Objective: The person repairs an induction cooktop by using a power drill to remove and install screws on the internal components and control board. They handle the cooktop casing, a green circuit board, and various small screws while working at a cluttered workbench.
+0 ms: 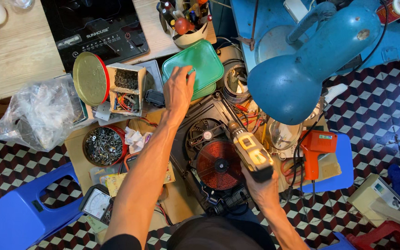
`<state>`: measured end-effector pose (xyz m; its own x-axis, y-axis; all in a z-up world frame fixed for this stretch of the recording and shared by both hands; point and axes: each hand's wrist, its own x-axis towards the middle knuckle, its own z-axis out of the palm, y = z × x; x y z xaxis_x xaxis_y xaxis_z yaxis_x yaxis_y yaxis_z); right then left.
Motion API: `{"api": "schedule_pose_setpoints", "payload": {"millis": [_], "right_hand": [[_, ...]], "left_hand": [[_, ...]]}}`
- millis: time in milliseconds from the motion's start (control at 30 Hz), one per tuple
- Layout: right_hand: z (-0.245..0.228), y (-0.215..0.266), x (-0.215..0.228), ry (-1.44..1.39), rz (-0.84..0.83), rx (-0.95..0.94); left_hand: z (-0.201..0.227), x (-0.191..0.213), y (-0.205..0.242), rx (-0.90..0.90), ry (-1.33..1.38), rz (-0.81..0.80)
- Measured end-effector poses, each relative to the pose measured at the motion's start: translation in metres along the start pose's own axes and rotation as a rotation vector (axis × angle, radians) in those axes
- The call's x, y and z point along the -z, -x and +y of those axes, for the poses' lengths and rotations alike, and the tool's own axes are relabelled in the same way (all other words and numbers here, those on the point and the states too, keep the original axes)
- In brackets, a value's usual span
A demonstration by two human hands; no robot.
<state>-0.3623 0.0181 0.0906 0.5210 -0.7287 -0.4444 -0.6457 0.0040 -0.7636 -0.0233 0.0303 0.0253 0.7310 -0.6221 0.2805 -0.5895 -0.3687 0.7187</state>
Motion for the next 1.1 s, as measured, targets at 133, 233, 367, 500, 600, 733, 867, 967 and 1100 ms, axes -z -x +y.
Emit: {"api": "schedule_pose_setpoints", "payload": {"millis": [133,233,367,500,600,733,867,967,1100], "right_hand": [[-0.025,-0.026,-0.024,-0.024,0.150,0.239],[-0.035,-0.038,-0.032,0.006,0.171,0.268],[-0.040,-0.052,-0.040,0.006,0.179,0.257],[-0.043,-0.065,-0.045,-0.020,0.174,0.206],[-0.045,-0.073,-0.048,-0.033,0.174,0.224],[-0.047,-0.081,-0.050,0.001,0.182,0.164],[-0.047,-0.080,-0.047,-0.016,0.185,0.183],[-0.047,-0.074,-0.044,-0.080,0.204,0.215],[-0.045,-0.057,-0.032,-0.044,0.193,0.146]], "left_hand": [[0.026,0.000,0.047,0.161,0.106,-0.030],[0.037,-0.001,0.094,0.212,0.194,-0.030],[0.040,-0.002,0.135,0.399,0.190,-0.152],[0.036,-0.003,0.151,0.503,0.126,-0.241],[0.034,-0.004,0.157,0.639,0.116,-0.388],[0.029,-0.009,0.160,0.611,0.129,-0.362],[0.025,-0.017,0.159,0.589,0.138,-0.340],[0.023,-0.027,0.155,0.776,0.275,-0.343],[0.015,-0.049,0.140,0.986,0.597,-0.274]]}}
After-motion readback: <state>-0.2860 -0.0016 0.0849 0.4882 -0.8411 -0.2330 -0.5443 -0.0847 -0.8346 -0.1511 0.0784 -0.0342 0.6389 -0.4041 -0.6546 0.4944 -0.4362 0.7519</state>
